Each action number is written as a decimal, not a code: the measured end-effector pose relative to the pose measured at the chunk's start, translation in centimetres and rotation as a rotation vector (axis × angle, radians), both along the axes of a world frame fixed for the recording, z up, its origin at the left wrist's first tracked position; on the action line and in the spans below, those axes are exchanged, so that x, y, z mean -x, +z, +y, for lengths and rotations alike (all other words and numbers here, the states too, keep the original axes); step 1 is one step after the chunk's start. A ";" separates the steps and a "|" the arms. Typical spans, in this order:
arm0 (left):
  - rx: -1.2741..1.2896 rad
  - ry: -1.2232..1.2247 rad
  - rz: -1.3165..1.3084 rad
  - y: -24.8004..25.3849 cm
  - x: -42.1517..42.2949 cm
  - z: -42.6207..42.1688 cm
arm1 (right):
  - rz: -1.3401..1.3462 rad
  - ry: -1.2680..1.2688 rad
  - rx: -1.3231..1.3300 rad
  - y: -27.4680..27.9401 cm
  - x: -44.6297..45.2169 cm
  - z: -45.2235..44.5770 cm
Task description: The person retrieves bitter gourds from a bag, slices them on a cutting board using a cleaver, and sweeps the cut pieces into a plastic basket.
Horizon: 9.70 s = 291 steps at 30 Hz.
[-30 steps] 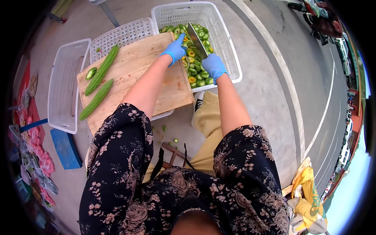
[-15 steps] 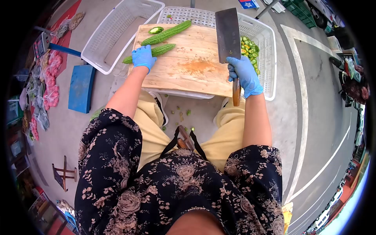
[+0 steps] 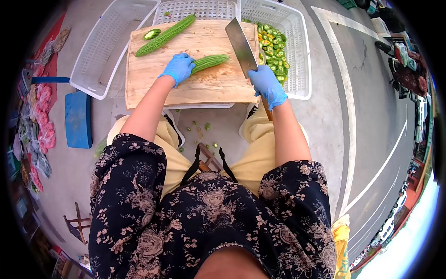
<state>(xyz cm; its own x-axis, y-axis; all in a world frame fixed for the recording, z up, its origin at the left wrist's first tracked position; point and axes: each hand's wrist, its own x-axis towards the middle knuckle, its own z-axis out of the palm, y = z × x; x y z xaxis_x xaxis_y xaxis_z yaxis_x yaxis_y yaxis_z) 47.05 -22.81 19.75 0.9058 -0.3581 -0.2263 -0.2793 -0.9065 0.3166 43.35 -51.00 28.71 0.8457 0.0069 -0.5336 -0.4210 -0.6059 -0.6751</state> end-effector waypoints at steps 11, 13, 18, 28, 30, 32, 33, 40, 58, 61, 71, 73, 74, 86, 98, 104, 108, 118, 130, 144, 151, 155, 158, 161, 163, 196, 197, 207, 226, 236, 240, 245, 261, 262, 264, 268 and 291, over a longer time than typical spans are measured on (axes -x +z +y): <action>0.146 -0.027 -0.364 0.2 1.8 -2.6 | -0.214 0.312 0.347 -1.4 -1.1 -0.6; 0.173 -0.001 -0.344 0.3 2.0 -2.8 | -0.151 0.292 0.330 -0.8 -1.0 0.1; 0.212 0.043 -0.350 0.7 2.4 -3.2 | -0.137 0.314 0.381 -1.2 -1.0 0.6; 0.043 0.295 -0.137 1.5 1.8 -3.8 | -0.131 0.256 0.339 -1.2 -1.6 0.9; 0.267 0.562 0.007 2.3 1.8 -3.3 | -0.185 0.220 0.277 -0.8 -1.2 1.1; 0.681 0.933 0.120 2.8 1.8 -1.6 | -0.216 0.158 0.169 0.4 -1.0 1.8; 0.987 1.068 0.143 2.0 2.1 -0.5 | -0.295 0.158 0.109 -0.2 -1.0 1.8; 1.770 1.614 0.385 0.7 9.3 3.3 | -0.014 0.113 -0.101 -0.9 0.9 4.9; 1.891 1.761 0.387 -1.1 13.2 1.7 | 0.129 0.404 0.067 -0.4 3.8 7.7; 1.898 1.758 0.380 -1.2 13.2 1.8 | 0.125 0.412 0.079 0.1 3.5 7.6; 1.889 1.731 0.318 -1.3 13.5 1.4 | 0.125 0.484 0.166 -2.1 3.3 8.8; 1.898 1.709 0.315 -1.9 13.4 1.3 | 0.075 0.523 0.201 -2.5 3.0 9.1; 1.908 1.699 0.321 -2.2 13.4 1.4 | 0.062 0.538 0.215 -2.8 2.9 9.4; 1.239 1.338 -0.171 3.1 10.3 6.2 | -0.226 0.603 0.479 -3.7 1.4 6.6; 0.547 0.832 -0.173 5.0 6.0 7.3 | 0.030 0.954 0.395 -0.7 2.1 0.7; -0.133 0.352 -0.282 5.0 3.4 2.1 | 0.049 0.307 -0.107 1.5 1.4 -1.1; -0.008 0.153 -0.266 0.9 3.8 0.1 | 0.041 -0.040 -0.278 0.8 1.6 0.3; 0.197 0.192 -0.327 0.8 4.6 -0.8 | 0.015 0.240 0.129 0.1 1.2 2.5; 0.198 0.245 -0.308 1.2 4.7 -1.3 | 0.027 0.330 0.288 1.0 0.9 2.5; 0.280 0.310 -0.337 0.5 5.1 -1.9 | -0.046 0.160 0.152 -2.4 1.0 3.5; 0.266 0.301 -0.294 0.1 5.1 -1.5 | 0.009 0.206 0.121 0.0 1.4 3.5; 0.290 0.301 -0.296 0.2 5.2 -1.6 | 0.046 0.273 0.175 -0.4 1.1 3.8; 0.291 0.307 -0.312 0.5 5.3 -1.9 | 0.059 0.299 0.235 -0.4 0.8 4.3; 0.295 0.303 -0.341 0.7 5.5 -1.9 | -0.007 0.348 0.318 -3.4 0.4 5.0; 0.292 0.302 -0.340 0.5 5.6 -1.9 | -0.121 0.411 0.421 -4.6 0.6 6.5; 0.298 0.249 -0.271 0.1 5.4 -0.6 | 0.028 0.255 0.102 -3.0 -0.4 7.6; 0.257 0.274 -0.294 0.2 5.4 0.0 | 0.003 0.255 0.072 -2.5 -0.4 7.2; 0.165 0.339 -0.276 0.5 6.3 1.0 | 0.064 0.228 0.059 1.8 1.0 6.3; 0.190 0.352 -0.399 -0.5 7.1 0.2 | -0.152 0.449 0.387 -4.7 0.7 9.9; 0.258 0.364 -0.379 -0.2 5.3 -2.5 | 0.024 0.227 0.200 -0.1 -0.8 4.4; 0.281 0.428 -0.316 -1.4 5.5 -1.0 | -0.009 0.246 0.165 0.9 -0.6 3.5; 0.336 0.455 -0.278 -1.8 5.4 -0.9 | 0.061 0.303 0.225 2.3 -0.5 3.5; 0.330 0.386 -0.324 -1.5 5.8 -0.8 | 0.000 0.431 0.362 -5.1 -2.5 7.2; 0.321 0.382 -0.325 -1.6 5.8 -0.8 | -0.046 0.428 0.364 -5.1 -2.3 7.3; 0.338 0.390 -0.313 -1.5 6.2 -1.0 | 0.008 0.347 0.253 -4.2 -1.4 6.5; 0.362 0.409 -0.332 -1.5 5.9 -1.1 | 0.012 0.280 0.200 -0.5 -0.8 5.2; 0.349 0.420 -0.320 -1.2 5.6 -1.2 | 0.062 0.315 0.237 -2.6 -1.4 7.2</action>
